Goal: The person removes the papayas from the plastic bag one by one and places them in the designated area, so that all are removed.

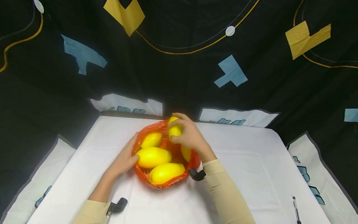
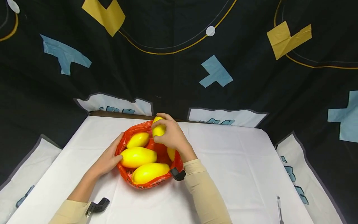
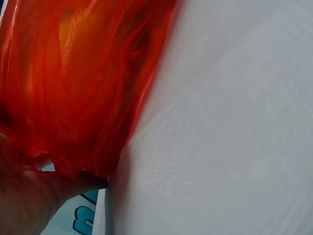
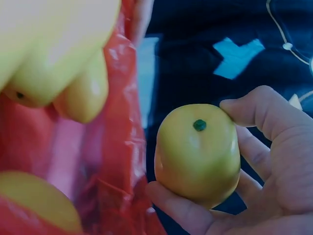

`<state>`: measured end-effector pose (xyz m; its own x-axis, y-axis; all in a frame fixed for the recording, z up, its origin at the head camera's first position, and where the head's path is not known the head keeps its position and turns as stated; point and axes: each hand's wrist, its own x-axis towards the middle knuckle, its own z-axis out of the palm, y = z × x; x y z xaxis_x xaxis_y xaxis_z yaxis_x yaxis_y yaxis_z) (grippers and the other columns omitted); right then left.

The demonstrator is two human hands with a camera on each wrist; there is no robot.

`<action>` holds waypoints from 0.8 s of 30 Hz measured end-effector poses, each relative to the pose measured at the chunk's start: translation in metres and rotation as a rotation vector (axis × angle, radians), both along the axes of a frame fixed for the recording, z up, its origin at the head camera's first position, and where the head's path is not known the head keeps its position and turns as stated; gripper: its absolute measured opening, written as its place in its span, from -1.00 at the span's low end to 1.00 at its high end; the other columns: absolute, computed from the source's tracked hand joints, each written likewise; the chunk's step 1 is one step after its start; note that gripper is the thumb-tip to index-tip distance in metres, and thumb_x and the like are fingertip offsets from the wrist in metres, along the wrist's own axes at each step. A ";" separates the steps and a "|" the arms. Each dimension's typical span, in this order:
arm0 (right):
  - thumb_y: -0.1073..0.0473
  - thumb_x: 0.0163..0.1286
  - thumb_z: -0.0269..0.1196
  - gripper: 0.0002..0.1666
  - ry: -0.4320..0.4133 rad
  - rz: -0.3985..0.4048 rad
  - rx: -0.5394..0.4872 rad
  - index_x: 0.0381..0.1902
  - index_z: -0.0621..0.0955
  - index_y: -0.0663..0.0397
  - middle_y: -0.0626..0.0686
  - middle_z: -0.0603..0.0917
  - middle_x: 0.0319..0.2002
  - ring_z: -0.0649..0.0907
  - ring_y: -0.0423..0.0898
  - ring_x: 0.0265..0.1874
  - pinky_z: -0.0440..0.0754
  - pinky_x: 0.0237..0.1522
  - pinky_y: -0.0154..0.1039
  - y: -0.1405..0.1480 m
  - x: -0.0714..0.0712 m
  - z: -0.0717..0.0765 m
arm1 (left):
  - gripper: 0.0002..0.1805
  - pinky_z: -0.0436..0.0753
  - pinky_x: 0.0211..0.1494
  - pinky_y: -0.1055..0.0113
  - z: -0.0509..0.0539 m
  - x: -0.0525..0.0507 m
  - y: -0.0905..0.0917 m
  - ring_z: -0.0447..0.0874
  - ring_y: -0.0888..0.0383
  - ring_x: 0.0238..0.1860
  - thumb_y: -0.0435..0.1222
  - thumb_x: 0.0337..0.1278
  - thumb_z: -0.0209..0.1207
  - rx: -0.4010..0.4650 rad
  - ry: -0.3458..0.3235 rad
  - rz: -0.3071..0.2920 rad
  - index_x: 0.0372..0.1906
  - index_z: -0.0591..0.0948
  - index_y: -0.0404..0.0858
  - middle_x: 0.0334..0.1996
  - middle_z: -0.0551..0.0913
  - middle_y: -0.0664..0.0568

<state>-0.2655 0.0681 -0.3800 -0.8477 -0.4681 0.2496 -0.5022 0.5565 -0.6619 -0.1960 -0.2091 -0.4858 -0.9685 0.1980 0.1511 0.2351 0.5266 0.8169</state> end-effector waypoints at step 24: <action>0.22 -0.08 0.42 -0.53 0.081 -0.034 -0.160 -0.12 0.70 -0.20 -0.22 0.34 0.36 0.32 -0.04 0.29 0.66 -0.03 -0.06 0.074 -0.003 0.013 | 0.04 -0.05 0.47 -0.19 -0.002 0.000 -0.001 -0.19 -0.06 0.53 -0.46 -0.03 0.04 0.008 -0.030 0.006 0.58 -0.17 -0.13 0.56 -0.12 -0.02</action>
<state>-0.2685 0.1418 -0.3668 -0.8364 -0.3886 0.3866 -0.5402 0.4650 -0.7014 -0.1964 -0.2102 -0.4874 -0.9736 0.1915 0.1239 0.2079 0.5216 0.8275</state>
